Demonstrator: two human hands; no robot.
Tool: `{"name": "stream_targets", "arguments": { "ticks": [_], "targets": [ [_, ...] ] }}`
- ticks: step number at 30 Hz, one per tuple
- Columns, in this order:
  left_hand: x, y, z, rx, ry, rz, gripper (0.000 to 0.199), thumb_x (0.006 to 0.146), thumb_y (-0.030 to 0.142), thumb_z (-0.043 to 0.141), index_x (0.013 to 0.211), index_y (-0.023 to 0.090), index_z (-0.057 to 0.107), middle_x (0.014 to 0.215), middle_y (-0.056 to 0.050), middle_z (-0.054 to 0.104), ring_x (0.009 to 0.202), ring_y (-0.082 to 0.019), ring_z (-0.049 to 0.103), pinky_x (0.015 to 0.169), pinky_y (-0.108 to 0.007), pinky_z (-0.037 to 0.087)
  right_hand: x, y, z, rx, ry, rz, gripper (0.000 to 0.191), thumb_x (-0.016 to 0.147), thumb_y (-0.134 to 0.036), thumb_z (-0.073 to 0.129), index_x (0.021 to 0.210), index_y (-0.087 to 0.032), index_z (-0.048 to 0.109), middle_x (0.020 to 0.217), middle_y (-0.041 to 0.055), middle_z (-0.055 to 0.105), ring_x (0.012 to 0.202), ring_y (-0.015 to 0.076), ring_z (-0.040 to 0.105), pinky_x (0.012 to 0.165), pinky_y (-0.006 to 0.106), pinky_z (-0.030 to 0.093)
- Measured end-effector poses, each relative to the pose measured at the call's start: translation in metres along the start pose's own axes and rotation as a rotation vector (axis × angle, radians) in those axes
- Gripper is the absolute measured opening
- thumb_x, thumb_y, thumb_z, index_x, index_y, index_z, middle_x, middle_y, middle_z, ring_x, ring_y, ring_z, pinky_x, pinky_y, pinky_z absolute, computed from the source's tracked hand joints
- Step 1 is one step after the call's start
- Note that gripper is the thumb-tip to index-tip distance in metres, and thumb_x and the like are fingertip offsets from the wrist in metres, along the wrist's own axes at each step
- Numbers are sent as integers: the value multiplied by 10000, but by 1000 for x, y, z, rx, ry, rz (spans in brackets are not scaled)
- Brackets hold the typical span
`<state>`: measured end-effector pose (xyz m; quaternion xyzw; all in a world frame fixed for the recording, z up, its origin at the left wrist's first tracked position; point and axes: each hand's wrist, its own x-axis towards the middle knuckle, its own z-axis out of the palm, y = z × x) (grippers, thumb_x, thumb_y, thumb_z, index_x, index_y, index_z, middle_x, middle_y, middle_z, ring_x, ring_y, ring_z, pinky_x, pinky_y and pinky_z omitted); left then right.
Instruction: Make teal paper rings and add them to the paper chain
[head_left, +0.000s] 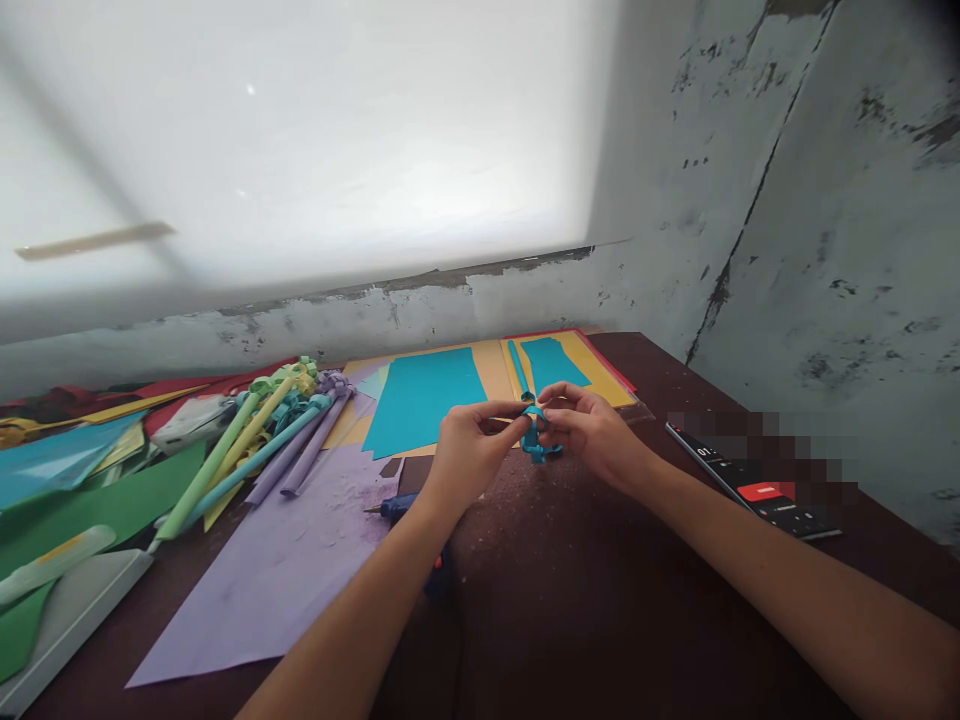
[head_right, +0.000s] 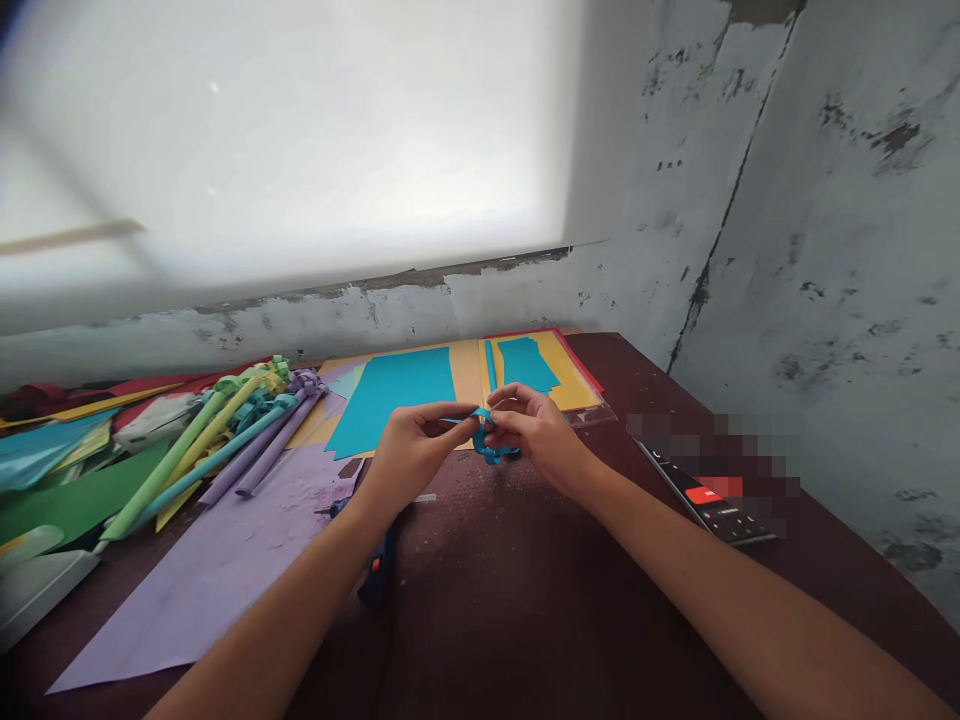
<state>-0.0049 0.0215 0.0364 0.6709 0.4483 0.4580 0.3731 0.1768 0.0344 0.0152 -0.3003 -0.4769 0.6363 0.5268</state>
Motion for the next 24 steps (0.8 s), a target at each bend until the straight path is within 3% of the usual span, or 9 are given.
{"name": "stream_targets", "arguments": {
  "ticks": [5, 18, 24],
  "targets": [
    [-1, 3, -2, -36, -10, -34, 281, 806, 352, 788, 1016, 167, 815, 939, -85, 814, 845, -239, 762, 672, -277, 575, 1, 0, -3, 39, 30, 14, 207, 736, -290, 788, 876, -207, 661, 743, 1, 662, 623, 146, 586, 628, 309, 472],
    [-2, 6, 1, -231, -54, -107, 251, 807, 381, 793, 922, 162, 830, 863, -77, 803, 809, -198, 740, 752, -291, 607, 5, 1, -8, 60, 104, -26, 147, 730, -267, 763, 835, -210, 676, 743, 15, 653, 672, 160, 584, 635, 306, 452],
    [-3, 11, 2, -256, -60, -89, 275, 850, 417, 746, 797, 154, 811, 829, -71, 786, 777, -173, 715, 773, -288, 604, 4, 0, -8, 55, 110, -25, 145, 731, -271, 757, 831, -212, 669, 753, 19, 660, 642, 151, 559, 640, 313, 461]
  ]
}}
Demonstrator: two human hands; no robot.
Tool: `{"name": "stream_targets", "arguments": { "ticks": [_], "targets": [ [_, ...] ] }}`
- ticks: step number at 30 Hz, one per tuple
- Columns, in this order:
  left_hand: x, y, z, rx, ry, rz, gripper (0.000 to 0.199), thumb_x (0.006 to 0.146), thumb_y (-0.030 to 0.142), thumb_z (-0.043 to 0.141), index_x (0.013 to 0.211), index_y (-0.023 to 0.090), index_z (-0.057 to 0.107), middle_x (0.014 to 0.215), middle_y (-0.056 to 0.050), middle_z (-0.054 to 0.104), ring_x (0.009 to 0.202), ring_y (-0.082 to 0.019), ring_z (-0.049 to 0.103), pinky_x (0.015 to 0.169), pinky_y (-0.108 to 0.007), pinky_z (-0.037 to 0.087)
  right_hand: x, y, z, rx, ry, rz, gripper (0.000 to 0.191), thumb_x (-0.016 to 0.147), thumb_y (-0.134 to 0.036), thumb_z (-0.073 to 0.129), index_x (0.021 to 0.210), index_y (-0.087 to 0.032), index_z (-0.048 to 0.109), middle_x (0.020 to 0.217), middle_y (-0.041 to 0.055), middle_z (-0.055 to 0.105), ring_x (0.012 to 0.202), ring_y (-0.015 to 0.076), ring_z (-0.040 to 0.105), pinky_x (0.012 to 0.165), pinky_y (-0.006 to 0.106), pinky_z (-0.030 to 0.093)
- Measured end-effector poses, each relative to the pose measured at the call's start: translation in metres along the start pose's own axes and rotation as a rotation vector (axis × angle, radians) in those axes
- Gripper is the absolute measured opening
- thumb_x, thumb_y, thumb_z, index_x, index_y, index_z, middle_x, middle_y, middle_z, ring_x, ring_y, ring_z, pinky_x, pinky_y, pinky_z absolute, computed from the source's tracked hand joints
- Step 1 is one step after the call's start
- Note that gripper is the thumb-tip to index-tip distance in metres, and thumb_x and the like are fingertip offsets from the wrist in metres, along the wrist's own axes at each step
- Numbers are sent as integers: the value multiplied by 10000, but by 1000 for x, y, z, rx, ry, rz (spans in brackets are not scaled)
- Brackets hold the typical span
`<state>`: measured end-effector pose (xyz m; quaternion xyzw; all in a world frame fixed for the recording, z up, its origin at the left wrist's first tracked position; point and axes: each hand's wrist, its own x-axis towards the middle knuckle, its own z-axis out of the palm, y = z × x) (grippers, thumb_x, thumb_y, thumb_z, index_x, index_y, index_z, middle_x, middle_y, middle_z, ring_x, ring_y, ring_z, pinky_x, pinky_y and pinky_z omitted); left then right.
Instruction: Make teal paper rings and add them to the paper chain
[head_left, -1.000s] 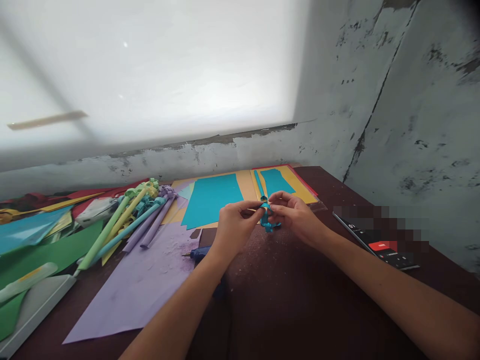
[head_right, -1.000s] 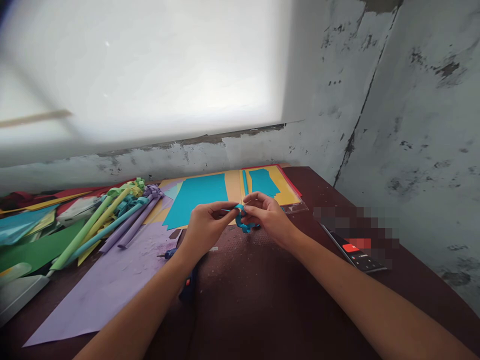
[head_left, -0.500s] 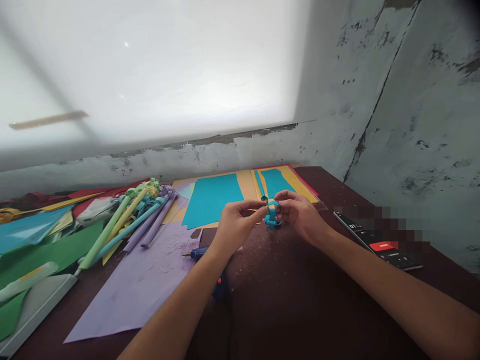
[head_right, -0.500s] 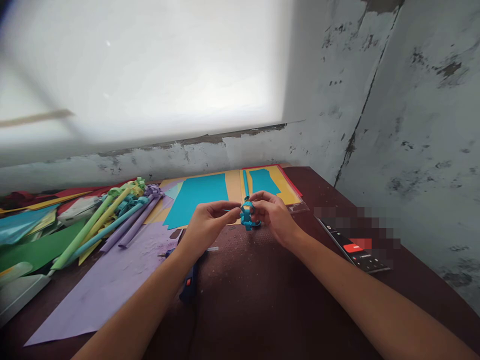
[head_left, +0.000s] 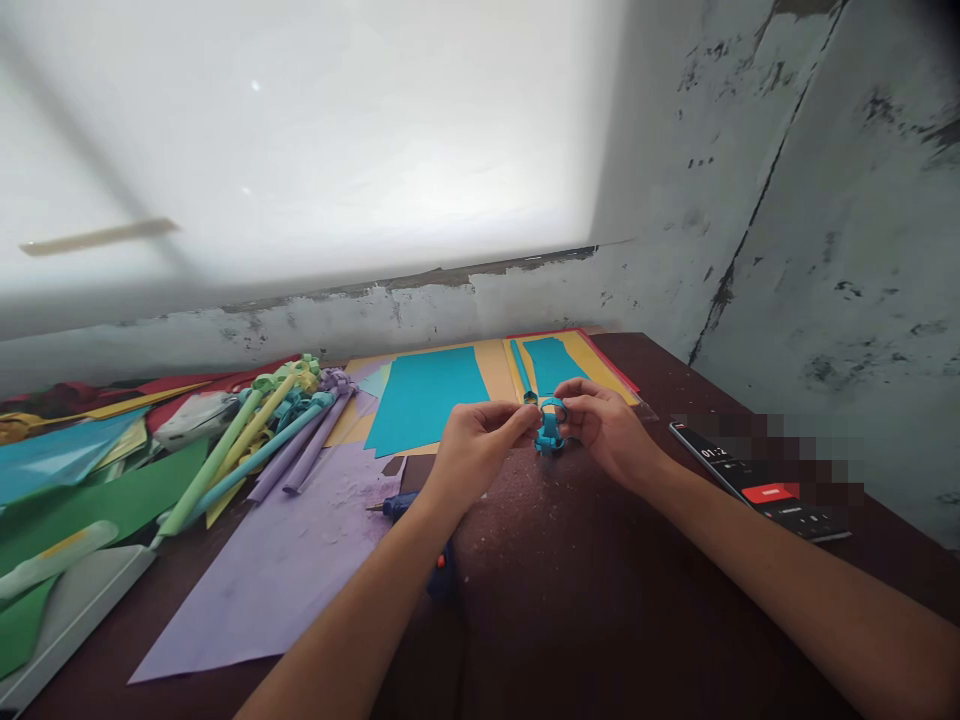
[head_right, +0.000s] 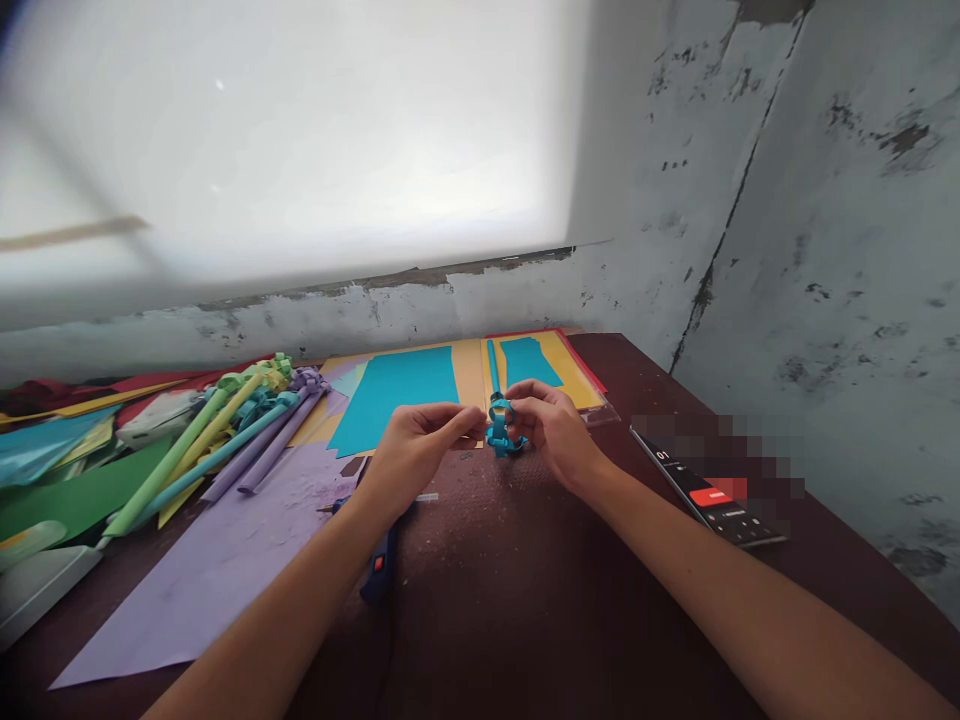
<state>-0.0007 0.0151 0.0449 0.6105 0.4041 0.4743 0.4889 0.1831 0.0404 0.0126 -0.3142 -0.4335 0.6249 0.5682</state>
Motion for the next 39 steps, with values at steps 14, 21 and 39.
{"name": "stream_targets", "arguments": {
  "ticks": [14, 21, 39],
  "targets": [
    [-1, -1, 0, -178, -111, -64, 257, 821, 353, 789, 983, 156, 823, 950, -91, 790, 798, -147, 693, 788, -264, 571, 2, 1, -2, 13, 29, -21, 152, 719, -250, 764, 839, -196, 688, 743, 18, 663, 672, 144, 583, 626, 270, 479],
    [-2, 2, -7, 188, 253, 55, 327, 804, 445, 788, 660, 153, 759, 577, -29, 692, 496, -116, 590, 494, -225, 443, 2, 1, -3, 50, 12, -8, 183, 717, -237, 799, 859, -196, 691, 756, 19, 663, 683, 146, 592, 624, 271, 478],
    [0, -10, 0, 683, 189, 252, 225, 932, 298, 636, 797, 213, 794, 770, -14, 794, 664, -169, 710, 620, -273, 485, -3, 0, 4, -68, -107, 29, 289, 719, -264, 840, 965, -215, 698, 855, 14, 709, 690, 138, 623, 696, 309, 503]
  ]
}}
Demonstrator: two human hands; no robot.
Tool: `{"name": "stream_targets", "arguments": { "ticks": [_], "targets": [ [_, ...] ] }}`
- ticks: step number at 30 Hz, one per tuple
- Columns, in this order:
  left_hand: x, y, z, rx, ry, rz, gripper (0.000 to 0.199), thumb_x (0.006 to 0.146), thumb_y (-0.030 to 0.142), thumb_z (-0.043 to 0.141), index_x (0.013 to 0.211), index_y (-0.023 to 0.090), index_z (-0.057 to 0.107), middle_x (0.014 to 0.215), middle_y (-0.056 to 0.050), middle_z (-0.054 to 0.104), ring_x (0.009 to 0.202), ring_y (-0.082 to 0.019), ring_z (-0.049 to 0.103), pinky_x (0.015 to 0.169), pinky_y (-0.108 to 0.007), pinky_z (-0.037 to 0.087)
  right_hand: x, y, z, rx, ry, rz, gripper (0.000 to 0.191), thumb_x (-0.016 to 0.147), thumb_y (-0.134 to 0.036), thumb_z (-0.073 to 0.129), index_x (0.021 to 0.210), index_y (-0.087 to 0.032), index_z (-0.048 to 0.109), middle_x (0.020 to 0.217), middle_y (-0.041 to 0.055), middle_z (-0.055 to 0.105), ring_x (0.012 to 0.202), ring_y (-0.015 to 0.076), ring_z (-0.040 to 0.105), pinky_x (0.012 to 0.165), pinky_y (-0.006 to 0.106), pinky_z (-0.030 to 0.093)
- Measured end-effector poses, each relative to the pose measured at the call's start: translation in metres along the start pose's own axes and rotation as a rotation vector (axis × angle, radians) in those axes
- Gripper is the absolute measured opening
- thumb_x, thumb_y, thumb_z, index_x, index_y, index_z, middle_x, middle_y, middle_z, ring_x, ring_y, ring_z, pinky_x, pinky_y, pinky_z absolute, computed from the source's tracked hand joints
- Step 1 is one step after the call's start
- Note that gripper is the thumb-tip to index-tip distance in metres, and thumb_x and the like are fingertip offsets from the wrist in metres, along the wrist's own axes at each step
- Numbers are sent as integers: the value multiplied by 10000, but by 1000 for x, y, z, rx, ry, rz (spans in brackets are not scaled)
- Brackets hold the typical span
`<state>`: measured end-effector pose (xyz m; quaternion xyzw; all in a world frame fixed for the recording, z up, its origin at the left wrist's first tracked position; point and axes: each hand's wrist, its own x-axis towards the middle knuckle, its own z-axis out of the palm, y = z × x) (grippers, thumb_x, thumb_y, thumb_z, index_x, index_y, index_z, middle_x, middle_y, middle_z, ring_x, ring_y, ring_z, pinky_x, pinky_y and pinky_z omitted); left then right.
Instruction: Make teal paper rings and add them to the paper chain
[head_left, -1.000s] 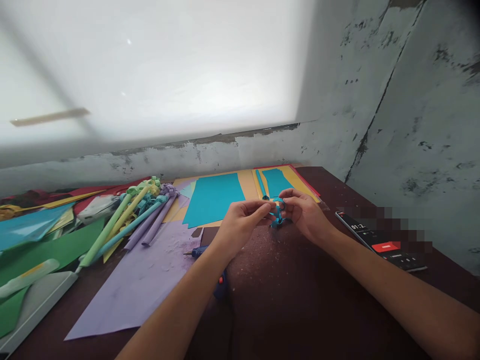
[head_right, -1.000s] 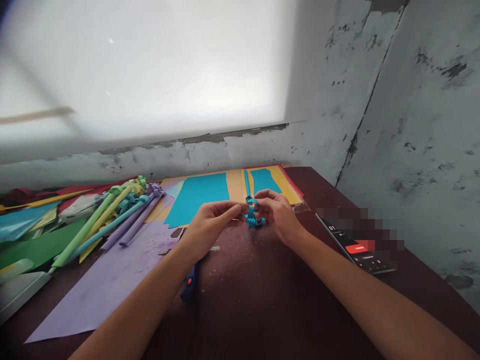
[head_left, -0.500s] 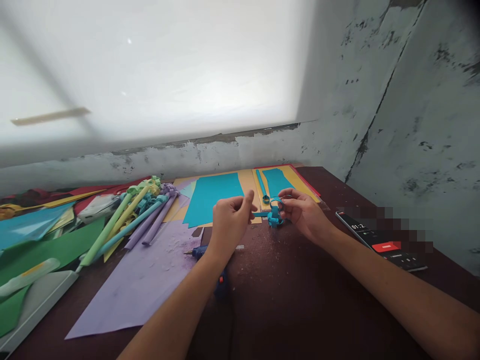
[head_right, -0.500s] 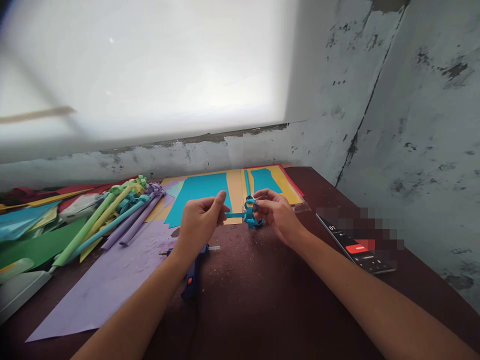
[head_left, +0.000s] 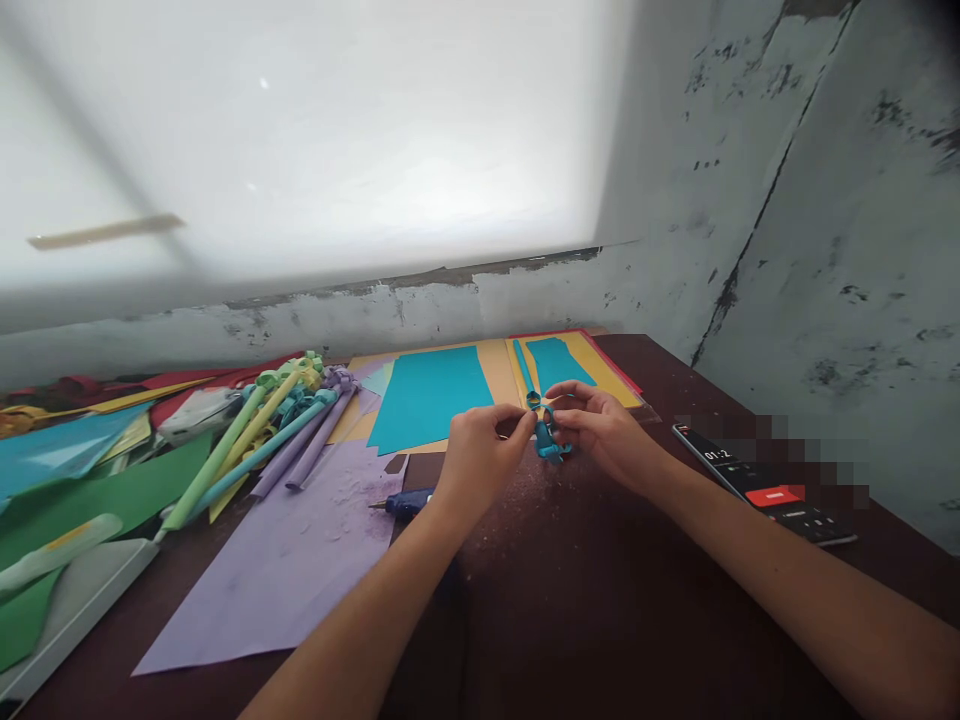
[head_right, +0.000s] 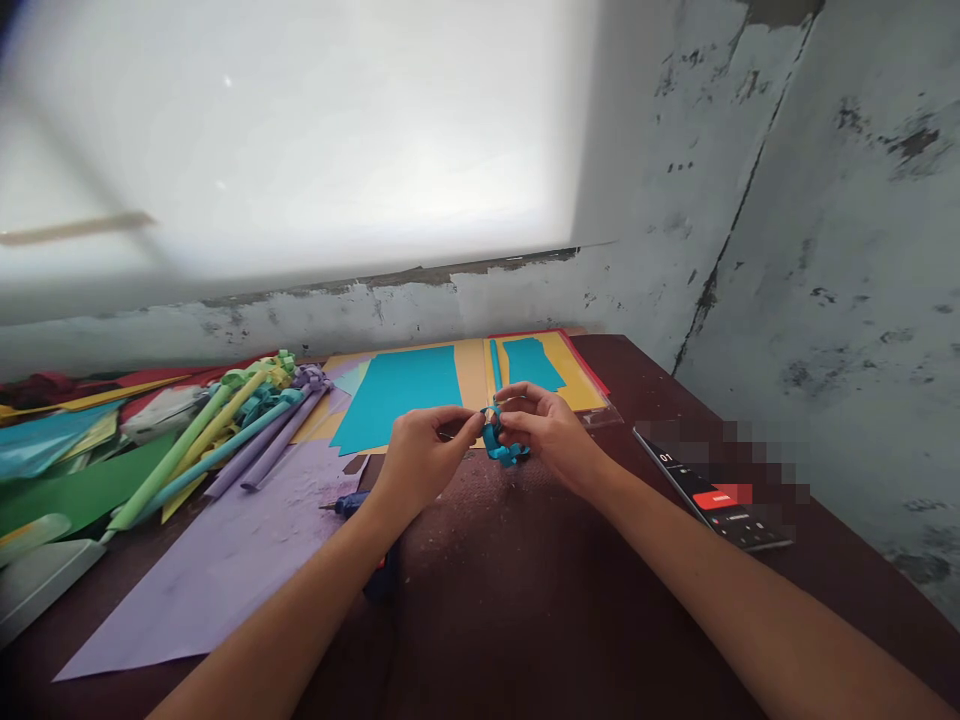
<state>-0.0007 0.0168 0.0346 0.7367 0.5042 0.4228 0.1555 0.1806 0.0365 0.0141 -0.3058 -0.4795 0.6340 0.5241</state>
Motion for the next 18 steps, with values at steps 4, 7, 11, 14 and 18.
{"name": "stream_targets", "arguments": {
  "ticks": [4, 7, 11, 14, 18],
  "targets": [
    [-2, 1, 2, -88, 76, 69, 127, 889, 231, 672, 960, 217, 776, 917, -25, 786, 730, -155, 723, 671, -266, 569, 0, 0, 1, 12, 18, -24, 319, 725, -293, 866, 980, -230, 685, 857, 0, 704, 700, 128, 615, 689, 292, 496],
    [-3, 0, 3, -103, 108, 168, 149, 836, 192, 728, 981, 216, 757, 930, -28, 741, 784, -150, 708, 702, -264, 603, 1, 1, 0, 28, 17, -44, 332, 737, -315, 873, 990, -240, 673, 906, 8, 715, 737, 140, 628, 671, 292, 489],
    [-3, -4, 4, -72, 150, 255, 200, 817, 181, 769, 1010, 232, 751, 921, -15, 687, 793, -136, 681, 711, -260, 602, 3, 4, -2, 27, 15, -84, 318, 743, -330, 878, 975, -243, 678, 891, 3, 707, 769, 149, 626, 654, 289, 483],
    [-3, -6, 5, -59, 144, 291, 152, 838, 193, 763, 980, 248, 766, 900, -7, 674, 785, -132, 670, 710, -262, 587, 3, 5, -3, 21, 18, -90, 320, 725, -332, 892, 952, -242, 685, 879, 2, 700, 787, 157, 628, 652, 289, 488],
    [-3, -5, 4, -28, 115, 240, 86, 848, 194, 747, 915, 241, 775, 865, -14, 679, 782, -146, 665, 713, -277, 572, 2, 3, -2, 15, 16, -74, 306, 726, -337, 889, 941, -243, 692, 898, 8, 701, 815, 165, 633, 672, 300, 497]
  ]
}}
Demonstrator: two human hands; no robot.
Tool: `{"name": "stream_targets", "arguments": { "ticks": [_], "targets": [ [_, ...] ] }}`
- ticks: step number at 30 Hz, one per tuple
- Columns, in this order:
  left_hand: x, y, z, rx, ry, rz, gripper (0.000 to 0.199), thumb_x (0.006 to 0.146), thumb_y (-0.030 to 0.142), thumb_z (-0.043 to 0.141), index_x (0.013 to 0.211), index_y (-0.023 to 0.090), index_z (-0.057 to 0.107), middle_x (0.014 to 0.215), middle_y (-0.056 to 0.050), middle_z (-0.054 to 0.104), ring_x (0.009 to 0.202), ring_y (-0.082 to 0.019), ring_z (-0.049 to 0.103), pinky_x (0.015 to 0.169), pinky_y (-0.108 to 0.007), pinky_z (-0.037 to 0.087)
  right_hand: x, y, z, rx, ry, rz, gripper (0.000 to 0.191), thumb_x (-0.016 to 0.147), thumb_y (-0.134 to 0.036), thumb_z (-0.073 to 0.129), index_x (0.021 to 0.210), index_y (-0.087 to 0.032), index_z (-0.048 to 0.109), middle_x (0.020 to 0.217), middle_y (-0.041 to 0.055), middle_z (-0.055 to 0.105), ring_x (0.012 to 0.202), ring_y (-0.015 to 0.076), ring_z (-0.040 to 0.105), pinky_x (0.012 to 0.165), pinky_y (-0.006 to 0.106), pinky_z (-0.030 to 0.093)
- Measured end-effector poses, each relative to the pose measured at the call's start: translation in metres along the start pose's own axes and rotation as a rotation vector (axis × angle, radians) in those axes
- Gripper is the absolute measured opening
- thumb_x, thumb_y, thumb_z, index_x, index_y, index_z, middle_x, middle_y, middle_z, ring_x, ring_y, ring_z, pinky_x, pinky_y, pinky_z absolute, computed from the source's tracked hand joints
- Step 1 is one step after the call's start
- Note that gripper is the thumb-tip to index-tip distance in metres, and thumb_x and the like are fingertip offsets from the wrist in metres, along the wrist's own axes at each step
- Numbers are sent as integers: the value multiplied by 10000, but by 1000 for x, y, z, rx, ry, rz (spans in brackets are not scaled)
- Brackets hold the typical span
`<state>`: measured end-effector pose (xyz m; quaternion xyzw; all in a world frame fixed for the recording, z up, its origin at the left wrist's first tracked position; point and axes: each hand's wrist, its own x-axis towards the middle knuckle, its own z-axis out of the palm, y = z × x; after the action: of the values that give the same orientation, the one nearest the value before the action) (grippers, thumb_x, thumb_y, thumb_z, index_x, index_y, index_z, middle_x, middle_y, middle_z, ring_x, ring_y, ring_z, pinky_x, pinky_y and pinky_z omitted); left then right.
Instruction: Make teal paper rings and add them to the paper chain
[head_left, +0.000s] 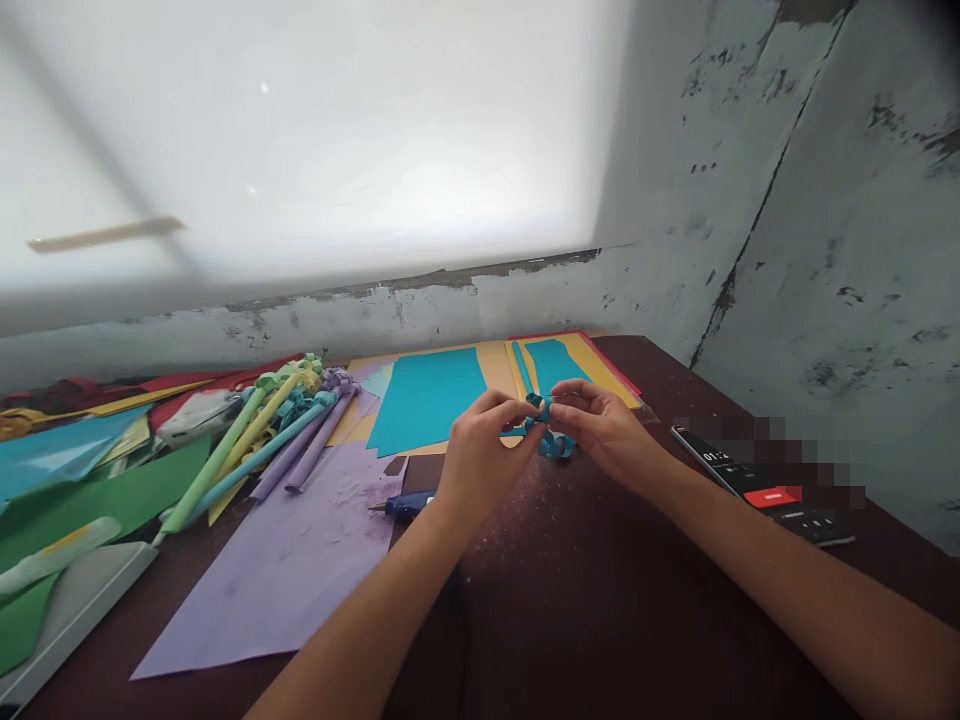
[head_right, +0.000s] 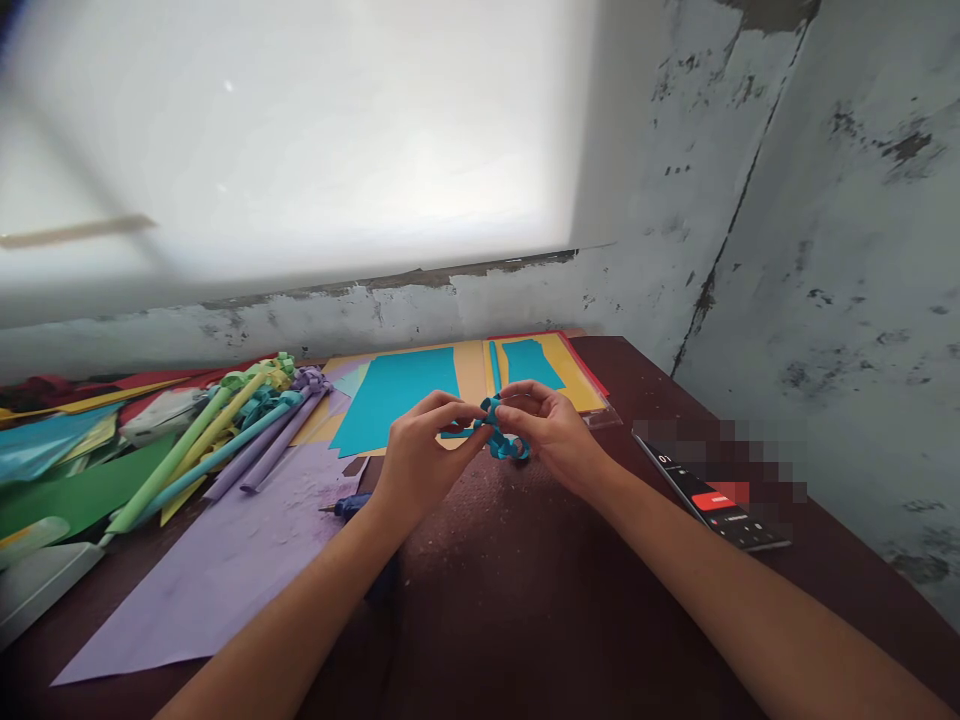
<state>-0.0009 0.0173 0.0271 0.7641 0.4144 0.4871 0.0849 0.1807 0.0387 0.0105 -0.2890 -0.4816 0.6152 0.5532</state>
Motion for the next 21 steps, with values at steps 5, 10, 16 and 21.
{"name": "stream_targets", "arguments": {
  "ticks": [5, 10, 16, 21],
  "targets": [
    [1, 3, 0, -102, -44, -89, 79, 846, 206, 740, 899, 239, 788, 856, -30, 677, 780, -158, 669, 716, -284, 585, 0, 0, -1, -37, 9, -13, 331, 704, -356, 902, 942, -239, 702, 889, 10, 703, 817, 174, 637, 696, 314, 496],
    [1, 3, 0, -99, -74, -93, 66, 843, 175, 735, 855, 224, 777, 849, -28, 683, 780, -157, 665, 732, -287, 562, 1, 3, -2, -86, -10, 3, 335, 721, -390, 891, 938, -219, 702, 871, 16, 718, 781, 164, 641, 673, 298, 479],
    [0, -1, 1, -42, -41, 21, 105, 867, 159, 718, 896, 233, 789, 845, -18, 690, 770, -142, 661, 709, -269, 521, 1, 4, -2, -125, -49, -6, 330, 763, -413, 863, 964, -214, 692, 864, 19, 728, 723, 148, 628, 622, 284, 459],
    [0, -2, 1, -33, -25, 14, 96, 852, 168, 735, 896, 236, 786, 854, -18, 693, 776, -146, 664, 717, -271, 535, 1, 6, -2, -112, -28, -23, 320, 760, -420, 864, 942, -218, 695, 867, 8, 717, 746, 151, 640, 627, 278, 456]
  ]
}}
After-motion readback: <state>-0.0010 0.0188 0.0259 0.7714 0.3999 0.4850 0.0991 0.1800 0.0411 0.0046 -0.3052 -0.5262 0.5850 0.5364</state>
